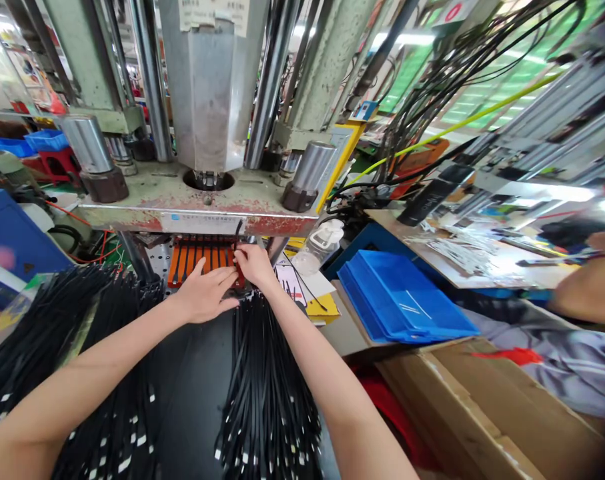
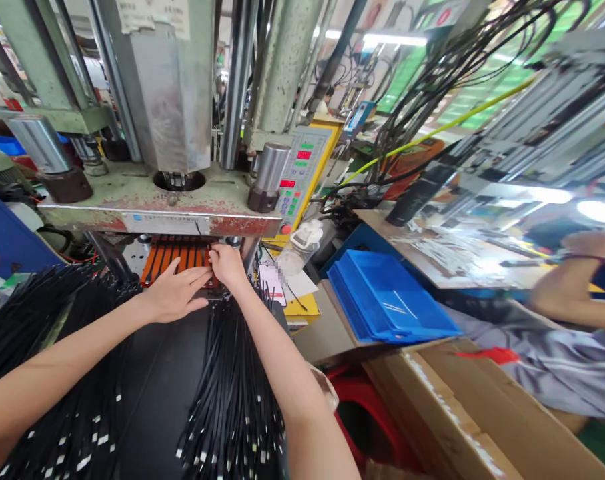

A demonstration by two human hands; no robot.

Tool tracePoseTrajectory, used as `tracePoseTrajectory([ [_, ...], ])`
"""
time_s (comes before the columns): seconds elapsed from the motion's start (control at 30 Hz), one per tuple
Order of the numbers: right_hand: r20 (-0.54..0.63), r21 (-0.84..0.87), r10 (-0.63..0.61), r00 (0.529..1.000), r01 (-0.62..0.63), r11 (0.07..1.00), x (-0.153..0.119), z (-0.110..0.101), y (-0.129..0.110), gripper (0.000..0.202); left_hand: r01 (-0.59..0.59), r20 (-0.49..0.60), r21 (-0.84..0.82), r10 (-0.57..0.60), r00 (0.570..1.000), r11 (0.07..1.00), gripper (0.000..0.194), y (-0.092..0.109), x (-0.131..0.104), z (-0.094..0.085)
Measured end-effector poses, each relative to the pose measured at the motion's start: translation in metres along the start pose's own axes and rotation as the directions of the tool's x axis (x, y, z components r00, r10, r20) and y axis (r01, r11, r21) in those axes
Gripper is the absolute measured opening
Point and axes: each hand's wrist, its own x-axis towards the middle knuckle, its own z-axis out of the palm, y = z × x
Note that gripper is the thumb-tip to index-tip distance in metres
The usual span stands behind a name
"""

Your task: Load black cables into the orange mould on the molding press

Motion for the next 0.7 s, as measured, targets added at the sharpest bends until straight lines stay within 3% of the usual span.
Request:
tracePoseTrajectory([
  [0.1,-0.042,-0.109,0.012,0.999,-0.016,0.994,-0.006,0.001,-0.001,0.02,0.087,0.122,-0.045,-0.081,0.989,0.995,0.058,-0.018,0.025,-0.003],
  [0.2,0.009,-0.184,0.016,1.0,-0.014,0.983,-0.02,0.004,-0.003,0.019,0.174,0.199,-0.058,-0.16,0.967,0.983,0.057,-0.042,0.055,-0.002],
  [0.4,0.074,-0.298,0.083,0.994,-0.057,0.953,-0.034,0.005,-0.008,0.021,0.3,0.15,-0.1,-0.284,0.947,0.949,0.053,-0.067,0.098,0.014],
  [0.57,0.103,-0.219,0.068,0.992,-0.045,0.975,-0.029,0.007,0.002,0.019,0.336,0.08,-0.131,-0.328,0.941,0.933,0.052,-0.067,0.108,0.02],
  [0.7,0.094,-0.02,-0.059,0.994,0.061,0.998,-0.037,0.004,0.012,0.025,0.306,0.051,-0.14,-0.302,0.952,0.942,0.057,-0.058,0.093,0.0],
])
